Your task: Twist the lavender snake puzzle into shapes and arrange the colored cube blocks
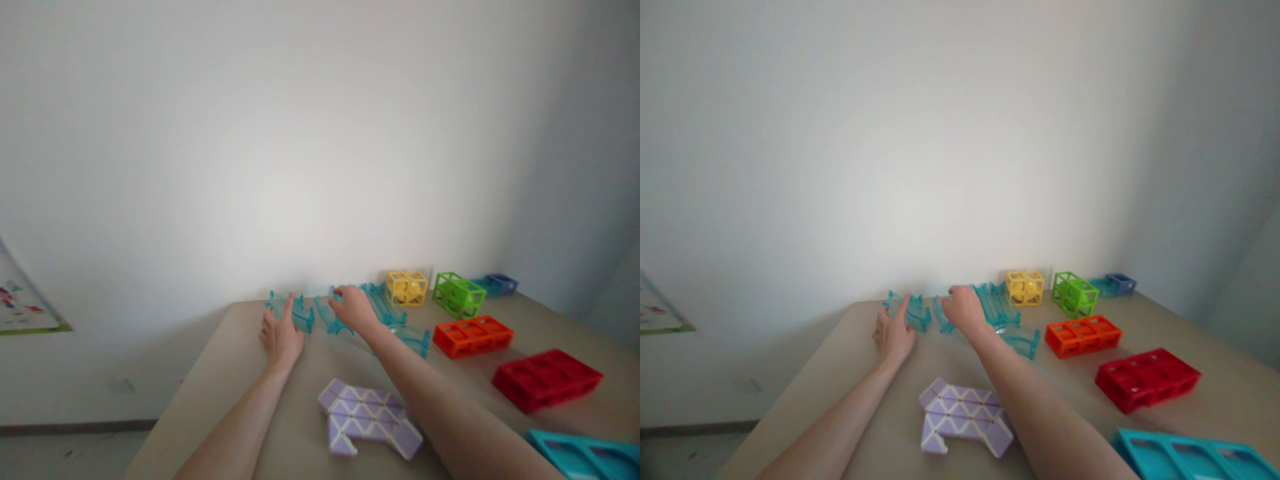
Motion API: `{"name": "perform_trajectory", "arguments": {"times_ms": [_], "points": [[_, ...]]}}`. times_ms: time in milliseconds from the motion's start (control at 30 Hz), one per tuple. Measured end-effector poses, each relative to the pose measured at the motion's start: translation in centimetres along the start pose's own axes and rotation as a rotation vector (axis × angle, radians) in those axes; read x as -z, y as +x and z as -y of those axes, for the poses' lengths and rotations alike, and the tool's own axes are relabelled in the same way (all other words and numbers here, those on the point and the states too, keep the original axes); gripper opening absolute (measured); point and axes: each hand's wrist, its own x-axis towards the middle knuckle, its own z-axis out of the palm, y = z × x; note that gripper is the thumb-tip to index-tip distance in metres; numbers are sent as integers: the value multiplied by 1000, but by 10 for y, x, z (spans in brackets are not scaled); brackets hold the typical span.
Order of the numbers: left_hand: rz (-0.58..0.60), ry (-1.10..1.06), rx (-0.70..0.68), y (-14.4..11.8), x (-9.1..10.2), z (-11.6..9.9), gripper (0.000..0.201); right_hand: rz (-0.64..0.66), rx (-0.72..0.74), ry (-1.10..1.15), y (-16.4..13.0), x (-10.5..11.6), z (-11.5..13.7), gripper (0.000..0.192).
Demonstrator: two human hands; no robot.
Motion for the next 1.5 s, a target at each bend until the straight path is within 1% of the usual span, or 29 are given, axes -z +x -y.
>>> {"name": "perform_trajectory", "arguments": {"times_ms": [67,133,233,333,433,533,633,700,800,867,933,1000,1100,1167,1267,1367,1433,1500], "points": [[-11,116,-60,-1,0,-1,73,-16,-34,-62,-2,-1,-4,43],[40,177,-128,-1,0,0,74,30,-52,-91,-3,-5,-9,46],[157,158,-190,0,3,2,71,106,-30,-77,-2,-16,-14,40],[195,92,-230,3,7,3,59,126,-4,-30,-2,-24,-16,48],[206,40,-260,6,8,5,45,132,4,28,-2,-26,-17,58],[191,-23,-268,8,6,9,35,159,-17,106,-2,-29,-20,62],[152,-92,-246,9,3,13,34,219,-58,205,-1,-35,-22,61],[131,-146,-240,11,2,15,36,230,-76,255,1,-38,-21,58],[103,-242,-249,13,0,18,38,152,-77,285,1,-34,-18,48],[80,-301,-250,15,-2,19,39,52,-50,288,-1,-25,-13,44],[61,-344,-245,16,-4,20,40,-34,11,295,-4,-15,-7,44],[57,-376,-242,17,-5,21,40,-66,95,308,-8,-6,-1,43],[71,-416,-246,16,-6,21,41,-44,194,303,-13,1,5,33],[74,-435,-240,15,-6,22,44,-27,222,282,-15,2,7,25],[66,-458,-215,15,-7,23,44,-18,240,254,-16,0,7,25],[55,-482,-182,16,-7,24,40,21,286,231,-19,-3,9,23],[49,-506,-165,17,-8,24,39,47,311,211,-20,-7,10,21],[51,-541,-155,18,-8,23,38,55,308,185,-20,-12,9,22]]}}
